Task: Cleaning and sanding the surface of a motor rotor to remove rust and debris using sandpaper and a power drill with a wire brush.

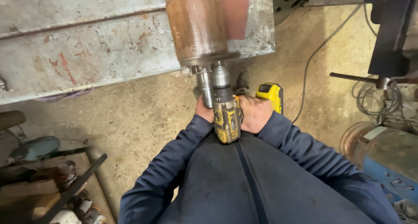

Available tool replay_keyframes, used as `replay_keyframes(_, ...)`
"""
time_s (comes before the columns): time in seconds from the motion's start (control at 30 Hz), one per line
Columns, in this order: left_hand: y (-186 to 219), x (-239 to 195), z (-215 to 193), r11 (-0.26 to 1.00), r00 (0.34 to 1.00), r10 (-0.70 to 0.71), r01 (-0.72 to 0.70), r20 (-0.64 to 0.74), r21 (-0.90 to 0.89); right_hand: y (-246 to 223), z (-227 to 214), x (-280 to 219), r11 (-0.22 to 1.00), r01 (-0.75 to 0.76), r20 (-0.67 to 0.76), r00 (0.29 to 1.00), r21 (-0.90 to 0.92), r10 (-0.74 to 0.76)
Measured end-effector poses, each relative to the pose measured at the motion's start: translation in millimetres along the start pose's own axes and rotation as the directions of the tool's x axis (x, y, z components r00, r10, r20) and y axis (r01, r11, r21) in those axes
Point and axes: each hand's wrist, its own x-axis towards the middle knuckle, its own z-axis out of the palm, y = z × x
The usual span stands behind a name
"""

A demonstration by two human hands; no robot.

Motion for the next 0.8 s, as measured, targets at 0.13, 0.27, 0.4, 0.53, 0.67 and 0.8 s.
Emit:
replay_keyframes(0.13,-29,6,-14,0.971,0.984,-0.115,0.140,0.133,-0.194,-8,6,10,0.988,0.157,-0.024,0.987,-0.008,-0.157)
replay_keyframes(0.27,-39,7,-26,0.990,0.974,0.002,-0.033,0.227,0.134,-11,18,11,0.977,0.204,0.016,0.979,-0.057,-0.203)
replay_keyframes(0.4,-5,-1,-20,0.949,0.977,0.060,0.007,0.202,-0.314,-17,13,15,0.993,0.115,0.017,0.993,-0.007,-0.115)
replay_keyframes(0.53,-5,-1,-28,0.914,0.962,0.063,0.051,0.266,-0.403,-17,11,13,0.988,0.147,-0.040,0.989,0.047,-0.145)
replay_keyframes(0.67,29,-8,-36,0.942,0.947,-0.017,0.123,0.322,-0.312,-13,15,4,0.998,0.041,-0.036,0.999,0.052,-0.039)
replay_keyframes(0.8,13,-11,-49,0.879,0.928,-0.105,0.255,0.357,-0.403,-12,16,0,0.996,-0.055,-0.031,0.998,0.073,0.058)
